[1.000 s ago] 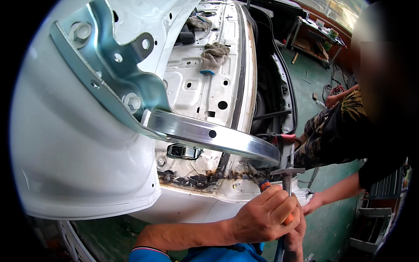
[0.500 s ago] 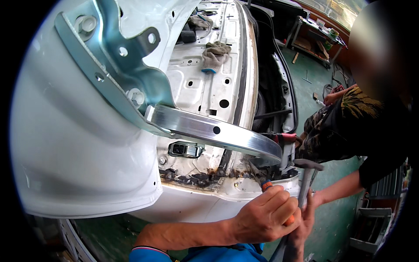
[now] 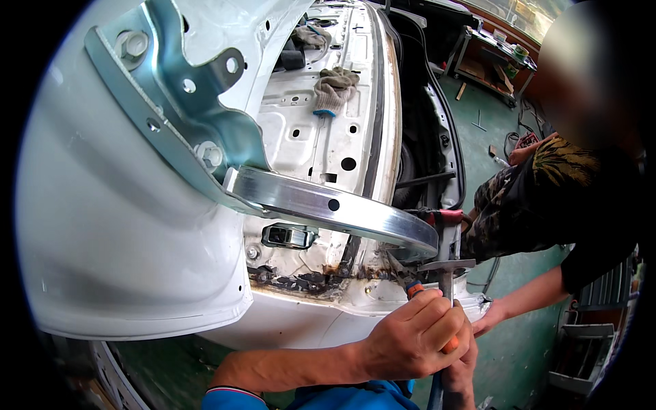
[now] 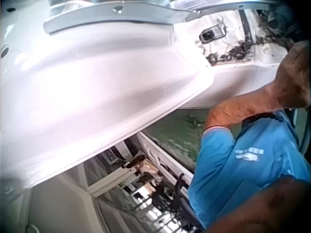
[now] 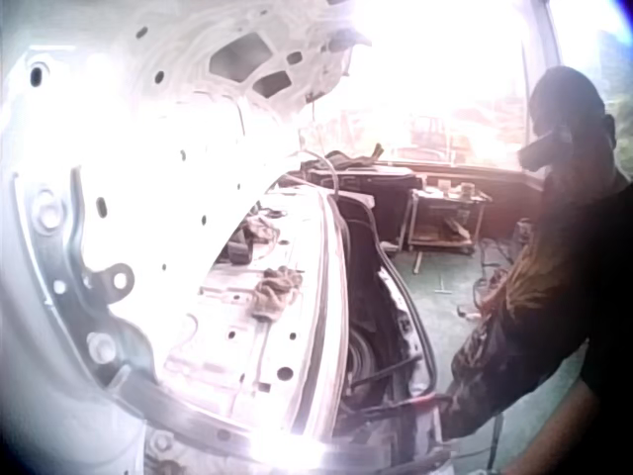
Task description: The person uses a hammer and chisel to remove old sealant and reshape the front bumper area of a white car. They then use a welding torch to weld a metal bracket to the car's frame. Finally, they use pliers to remove debris from the bumper area.
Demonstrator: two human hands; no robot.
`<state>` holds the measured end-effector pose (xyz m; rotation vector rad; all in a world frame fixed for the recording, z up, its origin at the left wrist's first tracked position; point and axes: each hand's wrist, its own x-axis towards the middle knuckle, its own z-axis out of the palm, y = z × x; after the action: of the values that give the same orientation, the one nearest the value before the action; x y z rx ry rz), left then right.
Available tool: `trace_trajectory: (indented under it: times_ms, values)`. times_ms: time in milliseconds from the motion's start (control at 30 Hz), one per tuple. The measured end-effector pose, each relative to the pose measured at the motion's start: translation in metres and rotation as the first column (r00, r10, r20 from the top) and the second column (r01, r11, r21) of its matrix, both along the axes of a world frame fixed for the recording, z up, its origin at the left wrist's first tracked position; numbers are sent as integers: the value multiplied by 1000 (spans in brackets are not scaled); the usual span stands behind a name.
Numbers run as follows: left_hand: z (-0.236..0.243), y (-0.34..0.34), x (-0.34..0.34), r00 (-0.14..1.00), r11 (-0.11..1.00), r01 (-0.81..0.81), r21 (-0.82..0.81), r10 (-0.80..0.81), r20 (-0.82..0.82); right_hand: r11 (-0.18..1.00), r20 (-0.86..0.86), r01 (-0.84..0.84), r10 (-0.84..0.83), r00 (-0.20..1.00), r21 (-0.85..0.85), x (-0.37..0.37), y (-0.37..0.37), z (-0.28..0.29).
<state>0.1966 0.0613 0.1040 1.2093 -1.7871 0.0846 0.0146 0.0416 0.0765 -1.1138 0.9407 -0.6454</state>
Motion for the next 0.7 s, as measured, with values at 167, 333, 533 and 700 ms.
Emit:
trace_trajectory:
  times_ms: [167, 333, 533, 700]
  values:
    - [0, 1, 0, 1000, 1000, 4, 8, -4, 2, 999, -21, -26, 26, 999, -31, -1, 5, -10]
    - [-1, 1, -3, 1000, 1000, -17, -13, 17, -20, 981, 80, 189, -185, 979, -40, -11, -7, -12]
    - [1, 3, 1, 1000, 1000, 8, 16, -8, 0, 989, -13, -74, 73, 997, -126, -7, 8, -19]
    - [-1, 3, -3, 999, 1000, -17, -8, 17, 29, 999, 2, 36, -36, 999, -31, 2, 0, 2]
